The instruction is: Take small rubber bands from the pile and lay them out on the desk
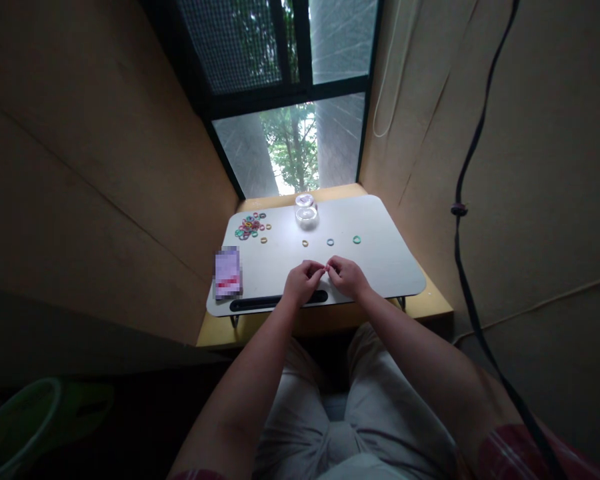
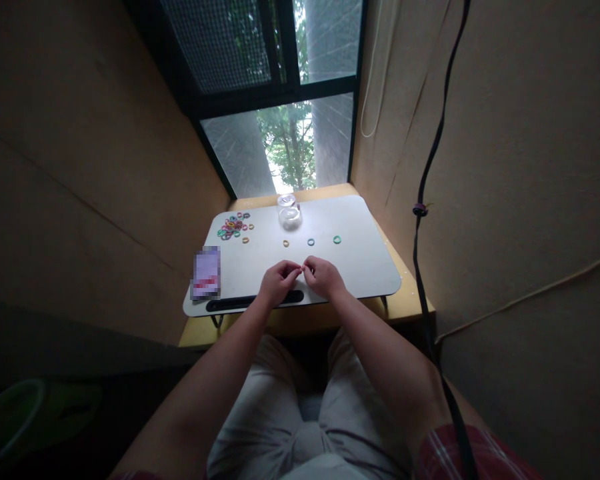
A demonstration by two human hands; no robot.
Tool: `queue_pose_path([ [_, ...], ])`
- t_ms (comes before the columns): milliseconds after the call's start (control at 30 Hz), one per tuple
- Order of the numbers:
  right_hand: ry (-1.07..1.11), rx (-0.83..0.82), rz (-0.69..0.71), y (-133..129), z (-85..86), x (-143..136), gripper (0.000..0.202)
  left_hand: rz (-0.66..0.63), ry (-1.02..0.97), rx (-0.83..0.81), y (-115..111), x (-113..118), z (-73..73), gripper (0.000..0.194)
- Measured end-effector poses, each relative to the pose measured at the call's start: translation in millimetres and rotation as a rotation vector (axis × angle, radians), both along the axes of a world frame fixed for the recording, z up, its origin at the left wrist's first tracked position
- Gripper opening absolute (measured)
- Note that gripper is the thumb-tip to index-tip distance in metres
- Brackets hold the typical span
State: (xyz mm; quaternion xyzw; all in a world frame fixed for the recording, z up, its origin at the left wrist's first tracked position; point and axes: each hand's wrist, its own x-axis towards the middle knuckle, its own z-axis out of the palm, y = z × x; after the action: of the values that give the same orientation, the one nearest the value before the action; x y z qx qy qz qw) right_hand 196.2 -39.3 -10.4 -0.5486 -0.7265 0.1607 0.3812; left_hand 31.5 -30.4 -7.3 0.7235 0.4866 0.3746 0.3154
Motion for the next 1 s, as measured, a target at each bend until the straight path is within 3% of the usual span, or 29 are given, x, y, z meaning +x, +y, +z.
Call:
queue_pose_path([
  [667, -0.049, 0.023, 0.020, -0.4, -1.2, -0.4, 0.013, -0.021, 0.027, 0.036, 0.4, -0.9, 0.6, 0.024],
  [767, 0.017, 0.011, 0.012, -0.8, -3.0, -0.7, 0.011, -0.013, 0.050, 0.057, 1.1, -1.3, -0.5, 0.023],
  [900, 0.146, 0.025, 0.031, 0.5, -6.3, -0.6, 0.031, 0.004, 0.087, 0.056, 1.6, -0.6, -0.2, 0.025],
  [1000, 0.179, 0.049, 0.063, 1.8, -7.0, 0.4, 0.026, 0.021, 0.095, 0.059, 2.2, -0.1, 0.5, 0.026],
])
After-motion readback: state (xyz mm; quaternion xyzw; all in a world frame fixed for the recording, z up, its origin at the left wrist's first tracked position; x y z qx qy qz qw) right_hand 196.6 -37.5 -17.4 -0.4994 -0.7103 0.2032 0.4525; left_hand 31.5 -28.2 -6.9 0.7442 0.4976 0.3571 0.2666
